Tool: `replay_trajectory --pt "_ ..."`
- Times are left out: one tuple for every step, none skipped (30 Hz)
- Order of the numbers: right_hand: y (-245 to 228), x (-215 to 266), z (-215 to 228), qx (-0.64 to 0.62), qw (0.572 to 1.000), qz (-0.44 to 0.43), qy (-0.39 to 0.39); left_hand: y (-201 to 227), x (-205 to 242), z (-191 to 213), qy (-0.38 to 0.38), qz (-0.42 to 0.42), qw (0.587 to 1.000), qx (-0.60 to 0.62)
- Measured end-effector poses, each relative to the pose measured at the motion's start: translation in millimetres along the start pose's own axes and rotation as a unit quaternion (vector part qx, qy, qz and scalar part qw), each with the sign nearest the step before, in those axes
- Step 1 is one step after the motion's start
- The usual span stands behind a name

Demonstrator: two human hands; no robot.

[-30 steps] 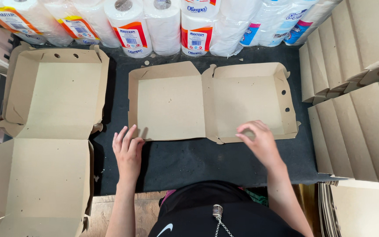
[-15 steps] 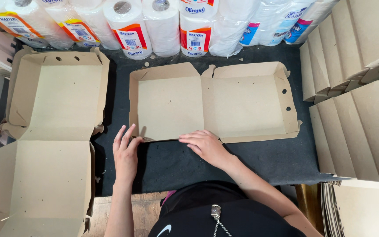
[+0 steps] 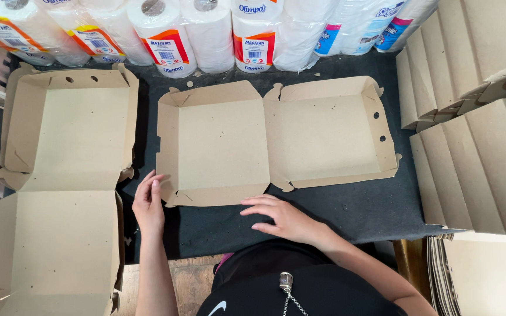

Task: The person assembles cardboard pizza boxes by folding the pre-cut flaps and securing the edges by hand.

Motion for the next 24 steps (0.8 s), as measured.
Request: replay_trajectory --pt "-5 5 10 0.0 1.0 0.0 0.0 -2 -5 0 0.0 0.0 1.0 0.0" --pt "0 10 25 -0.014 0.998 -0.057 0.031 -6 -8 -5 -0.02 0.008 1.0 -0.007" --pt "5 16 41 -0.028 0.991 -0.113 0.062 -10 -12 -10 -0.04 0.015 0.999 -0.014" --pt "13 25 46 -0.028 0.991 -0.116 0.066 -11 -15 -11 -0.044 0.014 0.999 -0.013" --pt "29 37 58 -0.065 0.978 -0.165 0.109 -15 -17 -13 -0.058 0.024 0.998 -0.018" --pt "45 49 69 -0.102 0.96 -0.212 0.153 -18 -20 -16 -0.072 0.033 0.997 -0.022" --pt "60 61 71 -0.102 0.959 -0.213 0.158 -13 -23 -18 -0.077 0.03 0.996 -0.02" --pt "80 75 80 -0.126 0.94 -0.242 0.203 -10 -25 -20 -0.083 0.035 0.996 -0.021" --pt "100 91 88 -0.149 0.919 -0.269 0.247 -7 -28 -21 -0.089 0.04 0.995 -0.022" --pt "104 97 88 -0.147 0.918 -0.269 0.251 -11 -30 -24 -0.091 0.038 0.995 -0.019" --pt "114 109 97 -0.153 0.891 -0.294 0.31 -15 -33 -25 -0.088 0.033 0.995 -0.029" --pt "123 122 105 -0.159 0.86 -0.318 0.367 -20 -35 -25 -0.083 0.03 0.995 -0.04" --pt "123 122 106 -0.158 0.86 -0.316 0.368 -21 -35 -25 -0.083 0.028 0.995 -0.038" --pt "125 128 113 -0.15 0.84 -0.326 0.407 -22 -35 -24 -0.079 0.029 0.995 -0.043" --pt "126 134 119 -0.142 0.818 -0.335 0.445 -23 -35 -22 -0.075 0.03 0.995 -0.049" --pt "124 133 121 -0.143 0.819 -0.332 0.445 -20 -34 -19 -0.073 0.027 0.996 -0.048" --pt "120 135 128 -0.124 0.81 -0.321 0.475 -18 -34 -14 -0.068 0.037 0.996 -0.048" --pt "116 135 135 -0.107 0.802 -0.308 0.5 -17 -33 -7 -0.059 0.047 0.996 -0.048" --pt "110 133 140 -0.109 0.805 -0.303 0.498 -3 -32 1 -0.053 0.046 0.996 -0.048" --pt "99 136 151 -0.071 0.794 -0.287 0.531 8 -29 9 -0.05 0.064 0.997 -0.018" --pt "88 140 162 -0.033 0.781 -0.269 0.563 18 -26 18 -0.048 0.081 0.995 0.012" --pt "88 138 165 -0.033 0.786 -0.266 0.558 30 -21 30 -0.04 0.084 0.996 0.013" --pt "79 138 173 -0.033 0.782 -0.213 0.585 41 -17 43 -0.03 0.095 0.995 0.026" --pt "70 136 182 -0.033 0.777 -0.159 0.608 52 -12 55 -0.017 0.106 0.993 0.041"
Point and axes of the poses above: each hand's wrist, its own x-axis away from the middle knuckle, its own z-axis out of the back of the hand, y = z × x, the point moved 10 cm from there along -x, towards the middle knuckle, and after that the axes turned 13 degrees about y, right-handed, at the moved point
